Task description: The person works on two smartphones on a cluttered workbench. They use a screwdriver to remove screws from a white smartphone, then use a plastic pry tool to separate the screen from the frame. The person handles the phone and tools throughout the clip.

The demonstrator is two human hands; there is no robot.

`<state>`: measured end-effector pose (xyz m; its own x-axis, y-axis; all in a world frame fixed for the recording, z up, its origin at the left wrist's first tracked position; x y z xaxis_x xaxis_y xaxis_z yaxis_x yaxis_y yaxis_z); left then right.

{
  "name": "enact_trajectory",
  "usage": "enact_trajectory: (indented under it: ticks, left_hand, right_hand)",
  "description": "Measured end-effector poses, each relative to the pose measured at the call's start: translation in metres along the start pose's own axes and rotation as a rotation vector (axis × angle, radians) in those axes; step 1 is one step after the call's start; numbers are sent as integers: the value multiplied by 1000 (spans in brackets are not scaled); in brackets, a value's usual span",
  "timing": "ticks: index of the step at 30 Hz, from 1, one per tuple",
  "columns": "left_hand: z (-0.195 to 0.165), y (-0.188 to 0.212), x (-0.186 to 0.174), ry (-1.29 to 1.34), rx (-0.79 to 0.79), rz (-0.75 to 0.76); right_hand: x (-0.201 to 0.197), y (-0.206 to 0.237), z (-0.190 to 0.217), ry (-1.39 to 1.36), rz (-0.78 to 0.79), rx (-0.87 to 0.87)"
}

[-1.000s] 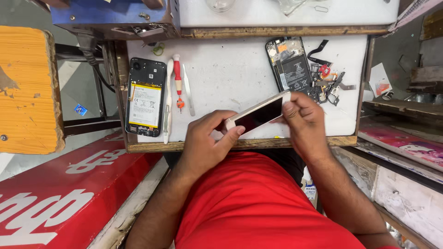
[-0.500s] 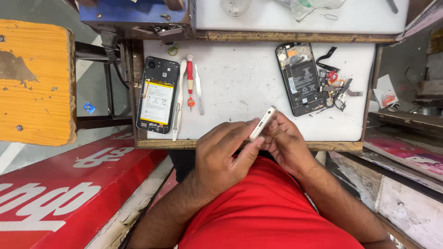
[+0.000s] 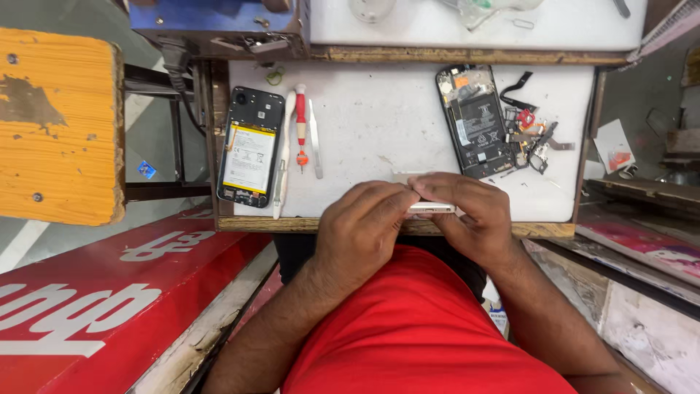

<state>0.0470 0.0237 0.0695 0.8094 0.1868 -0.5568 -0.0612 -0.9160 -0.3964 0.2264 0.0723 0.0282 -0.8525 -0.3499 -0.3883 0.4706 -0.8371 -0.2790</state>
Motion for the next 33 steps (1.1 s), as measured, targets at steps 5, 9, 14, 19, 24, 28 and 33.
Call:
enact_trajectory:
  ticks: [5, 9, 14, 19, 24, 28, 33]
  left_hand:
    - [20, 5, -18, -178, -18, -15]
    - [63, 7, -68, -342, -391, -237]
    - [86, 0, -60, -494, -520, -58]
    - [88, -6, -18, -724, -555, 72]
    - [97, -12, -11, -865, -522, 176]
    - [81, -13, -11, -746, -389, 92]
    - [41, -1, -28, -457, -298, -54]
  right_hand:
    - [5, 6, -12, -154, -92, 5]
    - [4, 7, -13, -132, -103, -21]
    - [4, 3, -14, -95, -91, -2]
    - [5, 2, -14, -132, -78, -119]
    - [5, 7, -14, -111, -82, -109]
    - [7, 7, -13, -118, -94, -103]
    - [9, 4, -15, -110, -120, -89]
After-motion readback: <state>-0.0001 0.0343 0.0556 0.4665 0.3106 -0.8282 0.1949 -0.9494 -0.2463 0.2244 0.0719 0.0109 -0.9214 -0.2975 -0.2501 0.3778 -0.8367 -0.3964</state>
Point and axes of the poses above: each hand's wrist, its own y-axis away from the middle knuckle, its own x-axis out of the palm, z = x × y, the point moved 4 cm from there along -y, towards the middle knuckle, and after that the axes turned 4 degrees about -z, right-handed, at the moved point
